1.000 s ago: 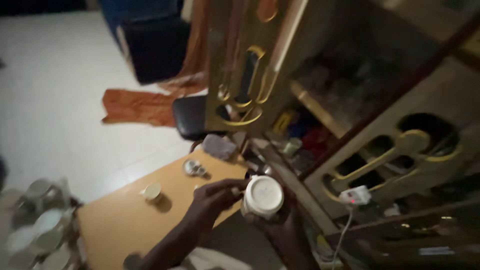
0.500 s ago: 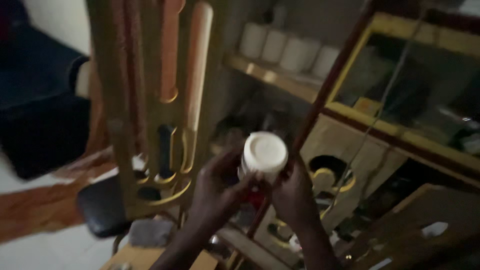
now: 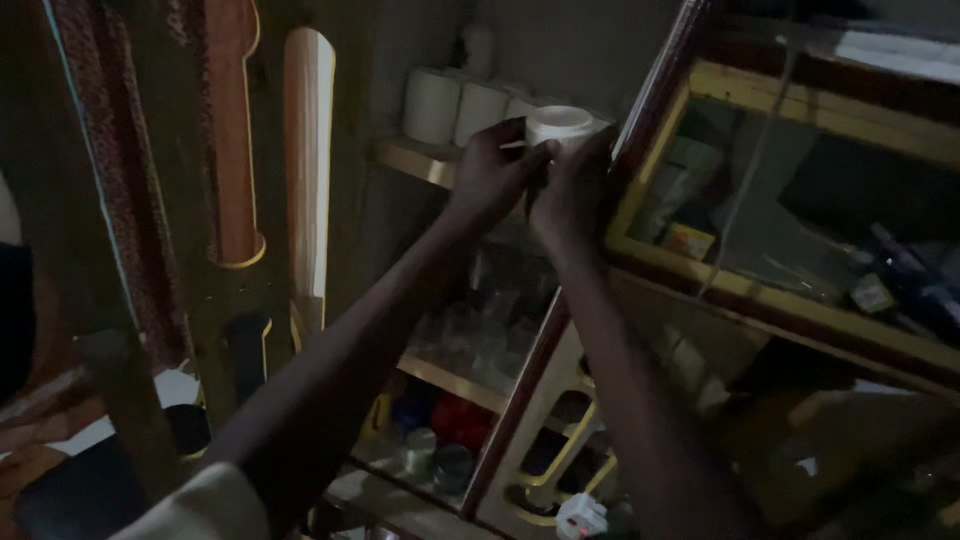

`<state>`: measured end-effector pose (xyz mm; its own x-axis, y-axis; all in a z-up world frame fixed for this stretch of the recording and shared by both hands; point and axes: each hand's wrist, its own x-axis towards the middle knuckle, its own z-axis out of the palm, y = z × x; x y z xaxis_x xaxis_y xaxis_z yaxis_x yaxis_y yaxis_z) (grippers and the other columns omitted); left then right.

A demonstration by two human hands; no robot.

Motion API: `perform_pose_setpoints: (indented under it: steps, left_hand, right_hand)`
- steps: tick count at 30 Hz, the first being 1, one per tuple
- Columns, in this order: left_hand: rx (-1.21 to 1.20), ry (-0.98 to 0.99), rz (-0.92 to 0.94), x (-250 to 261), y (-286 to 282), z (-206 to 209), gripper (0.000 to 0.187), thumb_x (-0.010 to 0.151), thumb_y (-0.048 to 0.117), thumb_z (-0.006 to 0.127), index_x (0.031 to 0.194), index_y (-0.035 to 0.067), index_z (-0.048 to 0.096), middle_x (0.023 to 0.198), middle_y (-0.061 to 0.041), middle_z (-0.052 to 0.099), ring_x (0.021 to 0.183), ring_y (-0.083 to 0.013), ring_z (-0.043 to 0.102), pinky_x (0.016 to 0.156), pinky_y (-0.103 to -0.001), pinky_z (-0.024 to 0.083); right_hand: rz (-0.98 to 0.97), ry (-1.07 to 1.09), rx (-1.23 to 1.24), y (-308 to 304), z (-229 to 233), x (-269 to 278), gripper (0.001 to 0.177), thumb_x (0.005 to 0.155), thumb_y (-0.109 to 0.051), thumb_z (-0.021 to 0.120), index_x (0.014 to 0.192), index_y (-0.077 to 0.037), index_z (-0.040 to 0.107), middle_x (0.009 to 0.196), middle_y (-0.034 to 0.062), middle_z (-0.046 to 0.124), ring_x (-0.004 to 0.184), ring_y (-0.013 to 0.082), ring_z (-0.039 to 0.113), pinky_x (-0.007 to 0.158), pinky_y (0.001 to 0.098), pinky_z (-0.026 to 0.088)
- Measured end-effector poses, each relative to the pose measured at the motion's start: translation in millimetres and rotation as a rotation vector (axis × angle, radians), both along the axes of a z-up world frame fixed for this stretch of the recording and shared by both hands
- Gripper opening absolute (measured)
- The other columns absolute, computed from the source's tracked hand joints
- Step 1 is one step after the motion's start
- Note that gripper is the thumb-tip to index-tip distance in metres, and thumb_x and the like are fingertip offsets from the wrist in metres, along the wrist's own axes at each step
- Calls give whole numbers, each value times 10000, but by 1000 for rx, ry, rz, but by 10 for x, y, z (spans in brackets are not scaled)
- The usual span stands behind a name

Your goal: The person picks up mugs one at a time and places them on a shelf inside a wooden cabinet.

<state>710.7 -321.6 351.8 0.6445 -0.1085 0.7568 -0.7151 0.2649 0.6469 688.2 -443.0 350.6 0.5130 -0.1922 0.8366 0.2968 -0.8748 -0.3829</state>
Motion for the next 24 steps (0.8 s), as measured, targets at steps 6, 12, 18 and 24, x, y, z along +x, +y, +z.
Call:
perform_pose_setpoints:
  steps: [6,12,18,24]
  left_hand:
    - [117,63,81,663,-362,17,377,896,257,691,1173,6,736,1032,-141,801,906,-208,778,793,-348,611]
    - [338,45,199,1103,-496,30,429,923,393,689,1072,-7,734,964,-159,795,847,-229,770,768,-396,597]
    - [316,-166,334,1172,-490,-65,475,920,456,718,1064,5,695,965,-153,750,842,-244,745,783,-406,574]
    - [271,-192,370,1237,-488,-229,364,852,343,779,1026,32,707,996,-144,745,914,-277,722,827,-417,571]
  right_hand:
    - [-143,72,53,45,124,129,781,1067,-220,519,1629,6,27,1591,281,338,1410,400,461,1147,480,407]
    - [-198,19,79,38,124,301,698,1078,-220,461,1637,-14,96,1641,262,268,1440,391,440,1152,470,403]
    - [-246,-213,-122,19,-294,291,631,1090,-219,404,1645,-34,165,1691,243,198,1470,383,418,1156,460,400]
    - [-212,30,33,92,-448,71,560,1090,-246,312,1621,-74,264,1683,223,242,1350,373,532,1036,487,478]
